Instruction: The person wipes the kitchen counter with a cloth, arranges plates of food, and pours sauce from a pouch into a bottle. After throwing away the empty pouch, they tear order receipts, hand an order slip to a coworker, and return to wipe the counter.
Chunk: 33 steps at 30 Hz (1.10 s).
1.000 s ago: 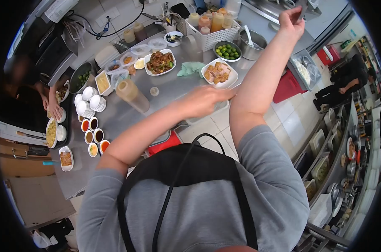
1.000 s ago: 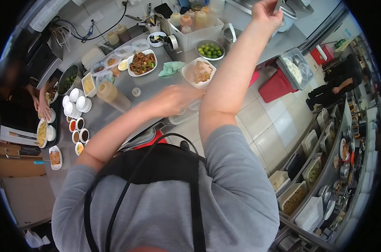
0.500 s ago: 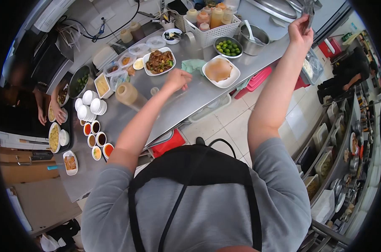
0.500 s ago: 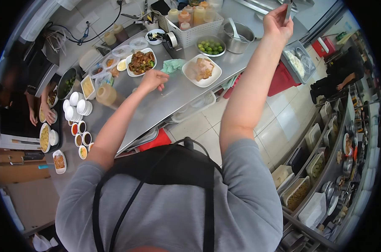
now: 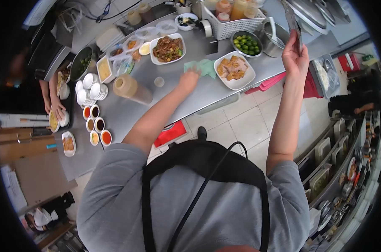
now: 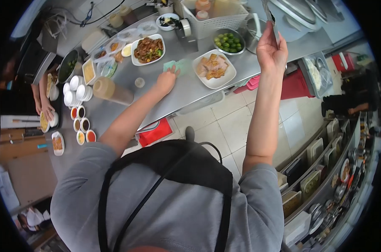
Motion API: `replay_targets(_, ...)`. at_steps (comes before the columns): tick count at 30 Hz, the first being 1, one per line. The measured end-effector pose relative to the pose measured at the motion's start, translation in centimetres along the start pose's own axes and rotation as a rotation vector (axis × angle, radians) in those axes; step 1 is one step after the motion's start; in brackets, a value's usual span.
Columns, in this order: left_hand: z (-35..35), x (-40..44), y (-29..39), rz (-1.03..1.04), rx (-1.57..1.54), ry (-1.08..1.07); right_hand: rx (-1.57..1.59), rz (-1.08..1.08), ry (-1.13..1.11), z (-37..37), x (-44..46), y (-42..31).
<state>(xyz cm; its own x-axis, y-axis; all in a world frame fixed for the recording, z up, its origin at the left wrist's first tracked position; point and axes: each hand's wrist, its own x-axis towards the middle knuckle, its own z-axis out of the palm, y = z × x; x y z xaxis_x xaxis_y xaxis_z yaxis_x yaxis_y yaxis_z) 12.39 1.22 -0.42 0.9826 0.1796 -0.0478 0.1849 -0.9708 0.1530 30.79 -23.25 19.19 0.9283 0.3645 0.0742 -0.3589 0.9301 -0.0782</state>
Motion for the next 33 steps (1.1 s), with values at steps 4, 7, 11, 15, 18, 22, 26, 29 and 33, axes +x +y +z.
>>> replay_targets(4, 0.9, -9.8, -0.2, 0.119, -0.006, 0.077, -0.016, 0.102, -0.02, -1.7, 0.6, 1.1)
replay_targets(7, -0.9, -17.2, -0.8, 0.158, -0.106, -0.124, -0.044, 0.164, -0.034, -1.7, 0.7, 2.3)
replay_targets(11, -6.6, -20.1, -2.7, -0.201, -0.324, -0.26, -0.083, 0.233, -0.049, -1.1, -0.2, 3.9)
replay_targets(15, -11.0, -15.4, -2.0, -0.313, -0.508, 0.137, -0.095, 0.431, -0.19, 1.0, -3.5, 7.6)
replay_targets(18, -11.2, -11.3, -2.4, -0.147, -0.486, 0.219, -0.181, 0.588, -0.156, 2.5, -6.0, 10.6)
replay_targets(22, -16.6, -12.5, 0.1, 0.016, -0.632, 0.576, -0.259, 0.891, 0.017, 2.3, -9.6, 13.3)
replay_targets(26, -18.4, -15.9, -0.6, 0.095, -0.746, 0.85, -0.442, 1.009, 0.208, 2.8, -14.4, 14.2)
replay_targets(29, -18.4, -19.5, -2.0, 0.343, -0.957, 0.516, -0.308, 1.382, 0.391, 1.9, -15.8, 14.0)
replay_targets(33, -17.7, -24.9, -1.6, -0.045, -1.15, 0.527, -0.944, 1.632, -0.342, 0.2, -13.9, 14.1)
